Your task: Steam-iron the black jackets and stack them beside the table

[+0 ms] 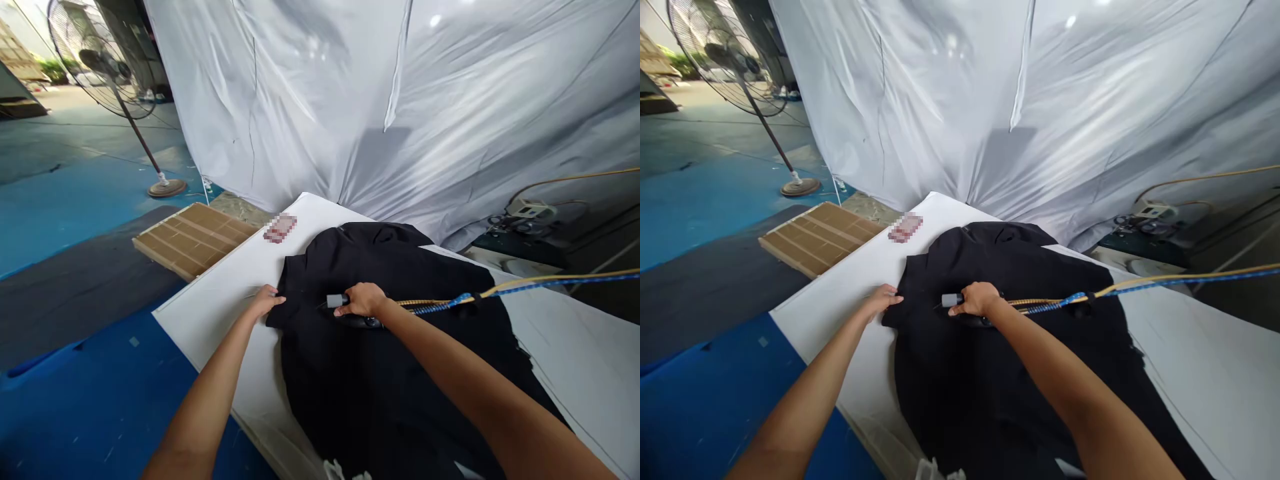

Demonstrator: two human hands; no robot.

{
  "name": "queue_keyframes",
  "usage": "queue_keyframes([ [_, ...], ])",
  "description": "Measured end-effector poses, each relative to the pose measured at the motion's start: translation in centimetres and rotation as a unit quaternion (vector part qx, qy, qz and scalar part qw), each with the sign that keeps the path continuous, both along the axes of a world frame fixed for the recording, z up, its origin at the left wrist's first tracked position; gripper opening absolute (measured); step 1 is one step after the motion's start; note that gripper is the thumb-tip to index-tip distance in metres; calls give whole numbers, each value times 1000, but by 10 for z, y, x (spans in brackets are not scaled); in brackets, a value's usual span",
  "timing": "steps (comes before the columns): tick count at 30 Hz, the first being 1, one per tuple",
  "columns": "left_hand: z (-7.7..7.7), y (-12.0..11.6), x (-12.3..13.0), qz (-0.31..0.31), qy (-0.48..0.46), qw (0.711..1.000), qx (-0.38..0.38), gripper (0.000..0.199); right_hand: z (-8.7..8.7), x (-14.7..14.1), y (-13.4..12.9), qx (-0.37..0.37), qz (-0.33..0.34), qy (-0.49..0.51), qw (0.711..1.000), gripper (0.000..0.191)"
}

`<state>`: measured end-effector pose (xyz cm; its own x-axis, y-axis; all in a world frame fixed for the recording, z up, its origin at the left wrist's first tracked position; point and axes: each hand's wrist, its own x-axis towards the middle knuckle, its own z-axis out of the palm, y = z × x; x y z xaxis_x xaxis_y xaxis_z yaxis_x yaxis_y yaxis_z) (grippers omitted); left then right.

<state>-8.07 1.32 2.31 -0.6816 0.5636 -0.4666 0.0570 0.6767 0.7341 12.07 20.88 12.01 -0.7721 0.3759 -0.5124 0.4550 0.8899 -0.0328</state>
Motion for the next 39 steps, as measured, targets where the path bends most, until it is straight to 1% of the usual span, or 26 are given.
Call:
queue_keyframes([
  [2, 3, -7, 1, 7, -47, 998, 42, 32, 1, -3, -10, -6, 21, -11, 1000, 78],
  [4, 2, -8, 3, 22, -55, 995, 81, 31, 3, -2, -14, -12, 27, -14, 999, 75],
  [6, -3, -3, 3, 44, -46, 993, 96, 28, 5, 0, -13, -12, 12, -7, 1000, 73],
  [8, -9, 7, 2, 74, -14, 992, 102, 28, 6, -1, -8, 0, -34, 11, 999, 74],
  [10, -13, 19, 1, 98, 34, 988, 117, 34, 5, -6, -2, 16, -105, 33, 994, 74],
  [11, -15, 25, -1, 99, 55, 986, 125, 35, 5, -10, 1, 22, -143, 39, 989, 74],
  [12, -15, 30, -2, 95, 67, 985, 131, 33, 4, -14, 5, 25, -179, 40, 983, 75],
  [14, -14, 41, -6, 89, 75, 985, 127, 21, 3, -19, 10, 24, -237, 27, 971, 75],
  [16, -11, 51, -12, 105, 79, 985, 113, 17, 3, -22, 13, 11, -262, 17, 965, 72],
  [17, -9, 57, -16, 124, 86, 983, 107, 21, 4, -22, 12, 3, -260, 20, 965, 68],
  [19, -6, 71, -25, 160, 100, 976, 107, 36, 3, -23, 8, -3, -241, 41, 970, 61],
  [21, -4, 85, -32, 178, 108, 970, 125, 47, 1, -28, 2, 3, -226, 58, 972, 58],
  [22, -5, 91, -35, 184, 112, 967, 136, 49, -1, -32, 1, 7, -226, 64, 972, 59],
  [24, -9, 97, -37, 197, 122, 961, 151, 47, -3, -41, 4, 19, -243, 70, 967, 61],
  [26, -17, 96, -36, 215, 115, 955, 166, 40, -2, -51, 15, 38, -281, 69, 957, 62],
  [29, -29, 85, -30, 238, 56, 940, 239, 29, 7, -65, 38, 65, -328, 64, 940, 63],
  [30, -32, 83, -27, 252, 32, 930, 267, 27, 10, -71, 44, 66, -329, 67, 940, 64],
  [32, -36, 80, -21, 288, -6, 903, 318, 24, 14, -86, 49, 56, -306, 83, 947, 66],
  [35, -40, 82, -16, 337, -34, 870, 358, 22, 9, -116, 47, 33, -247, 98, 963, 67],
  [37, -43, 83, -16, 356, -41, 858, 367, 23, 1, -136, 50, 21, -234, 93, 968, 66],
  [39, -45, 81, -20, 359, -40, 862, 355, 24, -4, -150, 61, 20, -265, 89, 960, 65],
])
